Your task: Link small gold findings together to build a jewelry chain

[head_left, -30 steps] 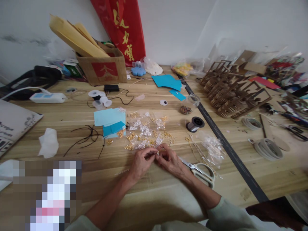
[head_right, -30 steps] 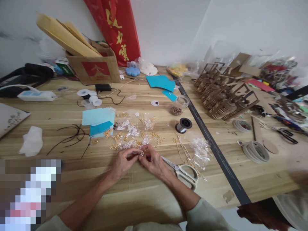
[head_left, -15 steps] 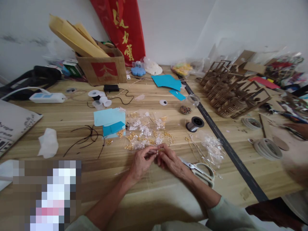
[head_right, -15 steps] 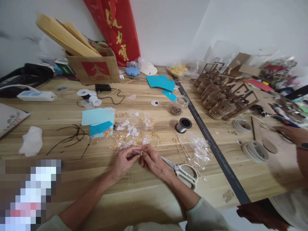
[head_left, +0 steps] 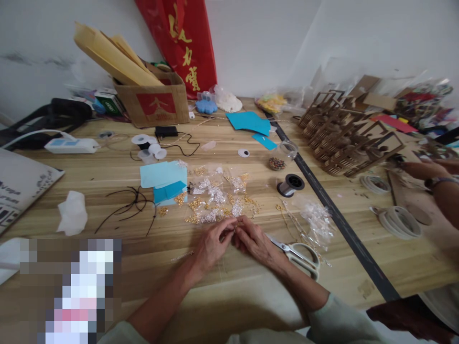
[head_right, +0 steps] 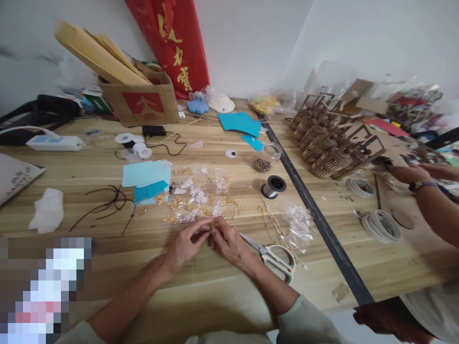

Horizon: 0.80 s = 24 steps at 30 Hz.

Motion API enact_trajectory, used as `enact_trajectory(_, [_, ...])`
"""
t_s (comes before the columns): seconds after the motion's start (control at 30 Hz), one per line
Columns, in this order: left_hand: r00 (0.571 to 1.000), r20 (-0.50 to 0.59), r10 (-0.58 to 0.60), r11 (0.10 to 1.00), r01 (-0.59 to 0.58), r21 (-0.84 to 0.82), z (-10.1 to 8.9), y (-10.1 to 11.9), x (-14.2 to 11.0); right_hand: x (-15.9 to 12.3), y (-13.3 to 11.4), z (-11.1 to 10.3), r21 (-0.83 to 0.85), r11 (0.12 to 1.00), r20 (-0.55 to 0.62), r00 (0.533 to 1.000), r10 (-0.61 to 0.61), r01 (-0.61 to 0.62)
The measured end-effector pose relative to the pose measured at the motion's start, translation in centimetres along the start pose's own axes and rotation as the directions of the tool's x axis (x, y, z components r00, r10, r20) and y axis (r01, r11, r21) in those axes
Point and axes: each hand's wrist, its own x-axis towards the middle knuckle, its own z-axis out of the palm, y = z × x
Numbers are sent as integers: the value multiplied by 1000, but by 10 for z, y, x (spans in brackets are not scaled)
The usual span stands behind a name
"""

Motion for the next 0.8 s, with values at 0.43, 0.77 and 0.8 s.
enact_trajectory(0.43, [958,-3,288,937,-281,209,4,-5,-3,-4,1,4,-396,910,-93,981,-170,120])
enact_trajectory(0.77, [963,34,268,938,-269,220,3,-2,-5,-3,-2,4,-401,916,-117,990,-80,26])
enact_trajectory(0.8, [966,40,257,941,-259,219,2,-2,-5,-3,-1,4,-407,913,-121,989,-83,26])
